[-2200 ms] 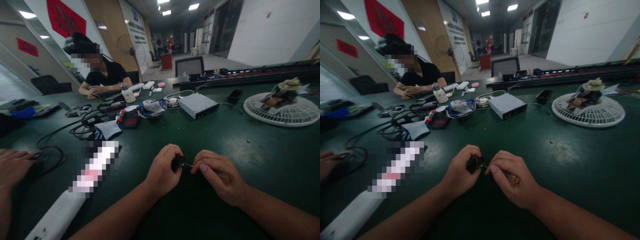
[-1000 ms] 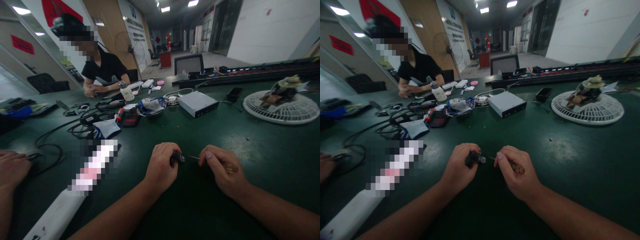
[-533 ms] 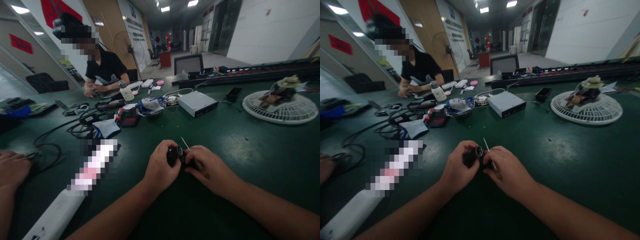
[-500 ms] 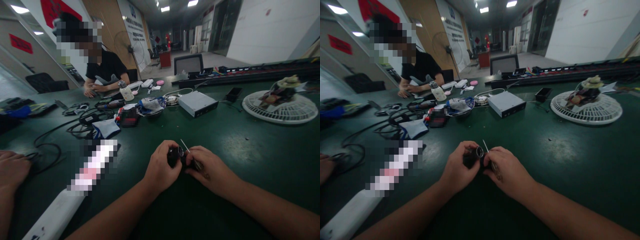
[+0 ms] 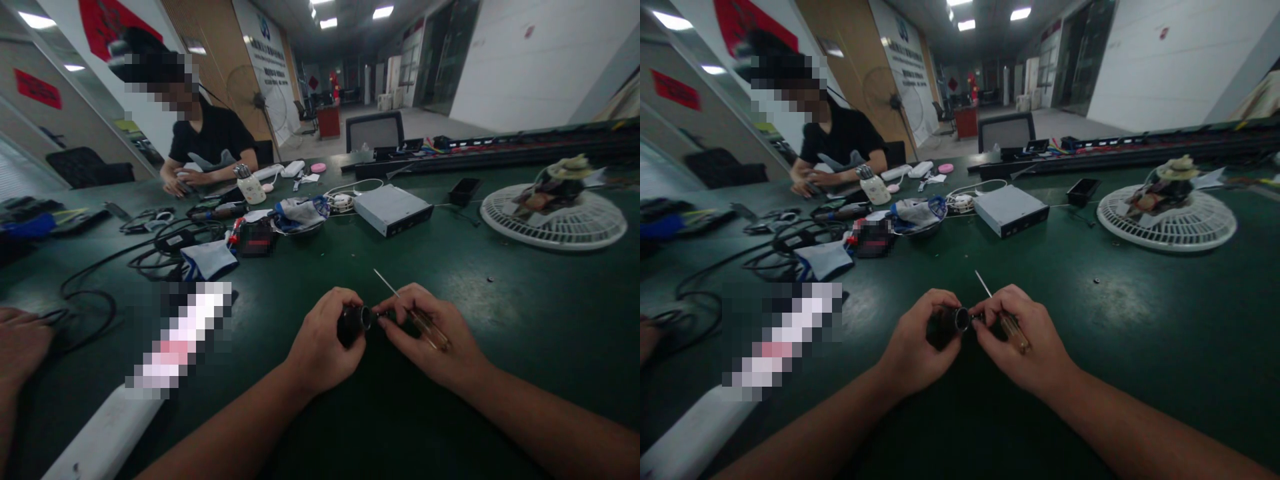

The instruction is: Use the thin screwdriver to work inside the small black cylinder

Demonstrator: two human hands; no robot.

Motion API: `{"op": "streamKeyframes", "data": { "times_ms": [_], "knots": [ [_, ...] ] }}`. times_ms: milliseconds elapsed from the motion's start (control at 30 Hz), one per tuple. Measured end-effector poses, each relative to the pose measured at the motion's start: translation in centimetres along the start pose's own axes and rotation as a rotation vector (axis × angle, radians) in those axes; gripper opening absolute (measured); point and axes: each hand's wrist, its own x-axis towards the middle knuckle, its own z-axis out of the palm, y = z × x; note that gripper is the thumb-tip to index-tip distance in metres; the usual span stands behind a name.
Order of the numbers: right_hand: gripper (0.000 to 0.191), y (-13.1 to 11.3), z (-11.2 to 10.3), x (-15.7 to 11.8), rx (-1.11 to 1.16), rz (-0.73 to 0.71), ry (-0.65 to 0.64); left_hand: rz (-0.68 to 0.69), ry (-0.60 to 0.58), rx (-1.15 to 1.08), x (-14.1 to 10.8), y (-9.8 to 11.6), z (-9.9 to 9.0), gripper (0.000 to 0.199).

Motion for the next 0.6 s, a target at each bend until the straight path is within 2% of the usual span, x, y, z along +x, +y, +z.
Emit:
{"op": "streamKeyframes", "data": {
  "times_ms": [200, 600],
  "knots": [
    [0.026, -0.16, 0.32, -0.19, 0.090, -0.032, 0.006, 0.061, 0.009, -0.037, -0.14, 0.02, -0.03, 0.040],
    [0.028, 0.52, 0.22, -0.23, 0.165, 0.037, 0.005, 0.042, -0.023, -0.057, -0.11, 0.15, -0.21, 0.037]
  ]
}}
